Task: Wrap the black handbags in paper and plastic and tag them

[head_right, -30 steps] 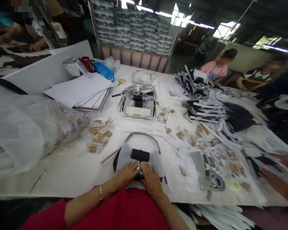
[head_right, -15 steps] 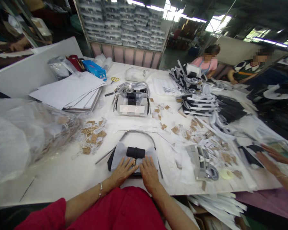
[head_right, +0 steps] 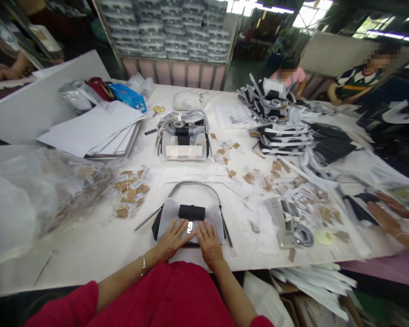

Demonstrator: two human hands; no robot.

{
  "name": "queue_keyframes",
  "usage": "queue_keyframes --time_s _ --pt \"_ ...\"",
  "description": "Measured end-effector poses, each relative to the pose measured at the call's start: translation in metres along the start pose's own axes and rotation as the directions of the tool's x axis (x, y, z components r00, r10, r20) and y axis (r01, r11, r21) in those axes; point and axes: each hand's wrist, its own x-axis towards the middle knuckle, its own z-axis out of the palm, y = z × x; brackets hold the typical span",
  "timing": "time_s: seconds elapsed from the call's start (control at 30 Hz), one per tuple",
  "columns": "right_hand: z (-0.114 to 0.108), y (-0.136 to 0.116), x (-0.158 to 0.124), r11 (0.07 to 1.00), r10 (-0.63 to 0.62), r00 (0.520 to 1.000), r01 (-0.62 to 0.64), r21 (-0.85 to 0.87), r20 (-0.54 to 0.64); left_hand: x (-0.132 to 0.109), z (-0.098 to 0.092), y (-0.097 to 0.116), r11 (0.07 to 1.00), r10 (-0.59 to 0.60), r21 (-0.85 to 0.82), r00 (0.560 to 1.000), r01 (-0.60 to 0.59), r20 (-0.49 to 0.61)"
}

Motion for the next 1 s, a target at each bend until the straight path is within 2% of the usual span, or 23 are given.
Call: queue_keyframes --time_s 0.1,0.2,0.4,0.53,0.63,0.73,0.87,1.0 --pt "0.004 0.001 -0.001 1.0 0.005 0.999 -0.004 0.027 -0.036 -0.007 -0.002 0.004 0.999 -0.011 0.038 0.999 0.013 -0.03" --pt "-0.002 0.0 0.003 0.999 0.031 0.999 -0.03 0.038 -0.02 -0.013 -0.003 0.004 0.996 -0.011 0.085 0.994 0.02 -0.106" --pt "-0.031 -0.01 -0.003 0.992 0.003 0.991 -0.02 0.128 0.136 -0.012 0.002 -0.009 0.993 0.06 0.111 0.97 -0.034 -0.234" --pt "-0.027 -0.02 -0.017 0.977 0.078 0.968 -0.122 0.174 0.238 -0.008 0.008 -0.011 0.994 0.072 0.1 0.957 -0.045 -0.281" --pt "-0.027 -0.018 -0.017 0.96 0.08 0.954 -0.152 0.236 0.29 -0.006 0.01 -0.011 0.994 0.059 0.103 0.949 -0.028 -0.31" --pt "-0.041 -0.014 -0.009 0.934 0.063 0.945 -0.169 0.315 0.322 -0.005 0.009 -0.01 0.993 0.063 0.118 0.937 -0.023 -0.345" --pt "-0.068 -0.013 0.0 0.923 0.065 0.934 -0.19 0.335 0.351 -0.004 0.006 -0.009 0.99 0.075 0.138 0.919 -0.023 -0.387" --pt "-0.089 -0.005 0.007 0.925 0.076 0.958 -0.171 0.34 0.275 0.008 0.009 -0.008 0.991 0.042 0.131 0.904 0.016 -0.426"
